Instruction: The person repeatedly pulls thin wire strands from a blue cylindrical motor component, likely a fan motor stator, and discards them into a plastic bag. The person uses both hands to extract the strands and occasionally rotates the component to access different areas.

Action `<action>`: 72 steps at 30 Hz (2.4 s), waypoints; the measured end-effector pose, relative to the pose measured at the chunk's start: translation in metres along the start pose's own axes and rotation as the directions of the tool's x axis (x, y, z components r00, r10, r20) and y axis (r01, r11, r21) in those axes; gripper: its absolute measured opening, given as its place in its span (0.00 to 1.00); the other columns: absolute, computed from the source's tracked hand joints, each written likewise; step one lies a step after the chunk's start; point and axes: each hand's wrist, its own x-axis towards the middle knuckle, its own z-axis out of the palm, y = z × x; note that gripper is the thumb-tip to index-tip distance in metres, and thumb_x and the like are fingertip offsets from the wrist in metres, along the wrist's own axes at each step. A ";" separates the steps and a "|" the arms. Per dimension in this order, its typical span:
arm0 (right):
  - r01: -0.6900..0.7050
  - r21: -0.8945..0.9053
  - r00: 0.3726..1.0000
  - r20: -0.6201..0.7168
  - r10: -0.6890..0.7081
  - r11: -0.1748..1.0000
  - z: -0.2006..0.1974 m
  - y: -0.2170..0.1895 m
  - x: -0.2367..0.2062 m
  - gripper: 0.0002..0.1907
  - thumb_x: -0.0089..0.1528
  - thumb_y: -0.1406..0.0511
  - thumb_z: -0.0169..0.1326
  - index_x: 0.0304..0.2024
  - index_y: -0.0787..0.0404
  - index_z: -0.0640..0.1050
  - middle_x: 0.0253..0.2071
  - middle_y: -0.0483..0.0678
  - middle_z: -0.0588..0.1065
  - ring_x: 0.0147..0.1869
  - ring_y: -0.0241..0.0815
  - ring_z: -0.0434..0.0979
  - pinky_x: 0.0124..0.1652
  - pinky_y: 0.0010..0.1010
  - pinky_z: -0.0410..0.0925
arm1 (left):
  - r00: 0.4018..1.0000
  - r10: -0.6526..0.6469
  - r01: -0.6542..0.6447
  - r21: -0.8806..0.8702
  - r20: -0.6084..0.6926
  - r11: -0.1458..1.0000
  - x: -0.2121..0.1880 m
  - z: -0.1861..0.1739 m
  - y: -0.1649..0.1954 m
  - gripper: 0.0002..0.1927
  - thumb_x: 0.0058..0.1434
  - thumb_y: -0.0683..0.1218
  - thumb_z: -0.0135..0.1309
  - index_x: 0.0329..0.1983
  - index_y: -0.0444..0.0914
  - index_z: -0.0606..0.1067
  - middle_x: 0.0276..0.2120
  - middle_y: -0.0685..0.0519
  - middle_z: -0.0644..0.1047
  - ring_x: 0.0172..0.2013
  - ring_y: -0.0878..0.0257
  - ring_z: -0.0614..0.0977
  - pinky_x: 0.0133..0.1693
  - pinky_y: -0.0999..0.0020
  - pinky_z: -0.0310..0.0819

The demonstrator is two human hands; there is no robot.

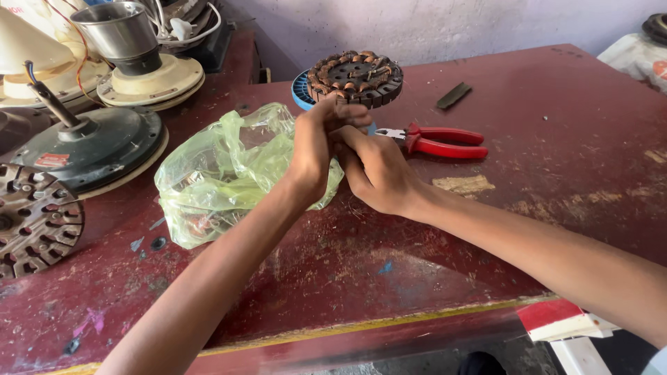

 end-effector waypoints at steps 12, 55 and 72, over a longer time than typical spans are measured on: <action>-0.097 0.004 0.993 0.063 0.097 0.995 0.008 0.002 -0.010 0.05 0.63 0.75 0.46 0.39 0.70 0.73 0.23 0.54 0.75 0.22 0.47 0.78 0.25 0.37 0.68 | 0.965 0.263 -0.263 0.074 0.002 0.962 -0.004 -0.004 -0.033 0.16 0.75 0.47 0.42 0.35 0.34 0.74 0.27 0.55 0.74 0.28 0.68 0.73 0.33 0.72 0.70; -0.664 0.662 0.449 -0.018 0.893 0.347 -0.019 0.011 0.005 0.08 0.63 0.60 0.59 0.40 0.56 0.83 0.36 0.40 0.77 0.39 0.31 0.70 0.38 0.29 0.61 | 0.848 0.345 -0.529 0.620 0.402 0.580 -0.040 0.007 -0.025 0.16 0.71 0.47 0.44 0.34 0.32 0.74 0.24 0.47 0.78 0.25 0.61 0.77 0.33 0.61 0.70; -0.561 0.556 0.556 -0.295 0.777 0.613 -0.023 -0.011 0.012 0.07 0.64 0.65 0.56 0.41 0.60 0.84 0.31 0.40 0.77 0.32 0.27 0.72 0.26 0.22 0.57 | 0.955 0.229 -0.290 0.417 0.190 0.862 -0.019 -0.003 -0.038 0.17 0.70 0.48 0.42 0.38 0.31 0.75 0.26 0.50 0.76 0.25 0.64 0.80 0.29 0.68 0.74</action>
